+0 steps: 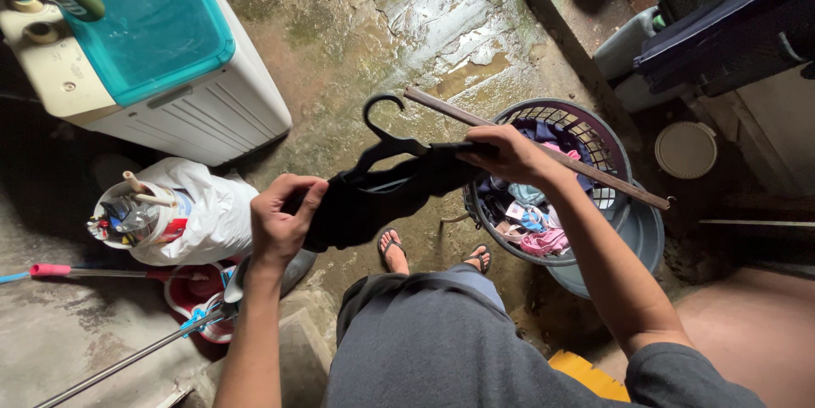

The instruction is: The person hangs a black t-shirt and a white tank top on a laundry rack using hangers and a pole.

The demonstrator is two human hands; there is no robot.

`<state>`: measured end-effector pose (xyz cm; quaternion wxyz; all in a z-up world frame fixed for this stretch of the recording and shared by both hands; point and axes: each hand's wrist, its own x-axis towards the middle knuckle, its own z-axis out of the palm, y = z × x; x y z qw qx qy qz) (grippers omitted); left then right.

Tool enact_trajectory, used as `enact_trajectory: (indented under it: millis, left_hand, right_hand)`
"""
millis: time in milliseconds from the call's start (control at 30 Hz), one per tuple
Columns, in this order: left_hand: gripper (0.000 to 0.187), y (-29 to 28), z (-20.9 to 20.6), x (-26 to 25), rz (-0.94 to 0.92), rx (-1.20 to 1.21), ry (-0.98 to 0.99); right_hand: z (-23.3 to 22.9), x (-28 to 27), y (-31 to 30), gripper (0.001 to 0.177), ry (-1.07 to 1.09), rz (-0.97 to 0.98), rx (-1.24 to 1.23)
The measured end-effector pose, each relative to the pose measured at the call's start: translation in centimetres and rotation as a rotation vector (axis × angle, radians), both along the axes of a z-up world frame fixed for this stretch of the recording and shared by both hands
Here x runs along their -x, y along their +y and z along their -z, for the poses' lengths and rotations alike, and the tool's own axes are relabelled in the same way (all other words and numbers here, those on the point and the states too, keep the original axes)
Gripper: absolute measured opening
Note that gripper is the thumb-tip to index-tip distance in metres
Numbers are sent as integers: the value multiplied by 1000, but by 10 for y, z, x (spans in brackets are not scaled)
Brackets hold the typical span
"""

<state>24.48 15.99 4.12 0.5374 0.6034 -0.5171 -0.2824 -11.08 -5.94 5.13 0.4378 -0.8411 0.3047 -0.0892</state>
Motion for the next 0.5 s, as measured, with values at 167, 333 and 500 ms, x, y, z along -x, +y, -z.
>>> enact_trajectory:
  millis: [167, 333, 500]
  left_hand:
    - [22, 12, 23, -20, 75, -184, 18]
    - [23, 20, 41, -26, 70, -48, 103]
    - [22, 22, 23, -32, 157, -138, 245]
  right_hand:
    - [5, 7, 5, 29, -271, -1, 264]
    - [-21, 10, 4, 26, -142, -22, 436]
    - [-44, 4, -8, 31, -79, 4, 495]
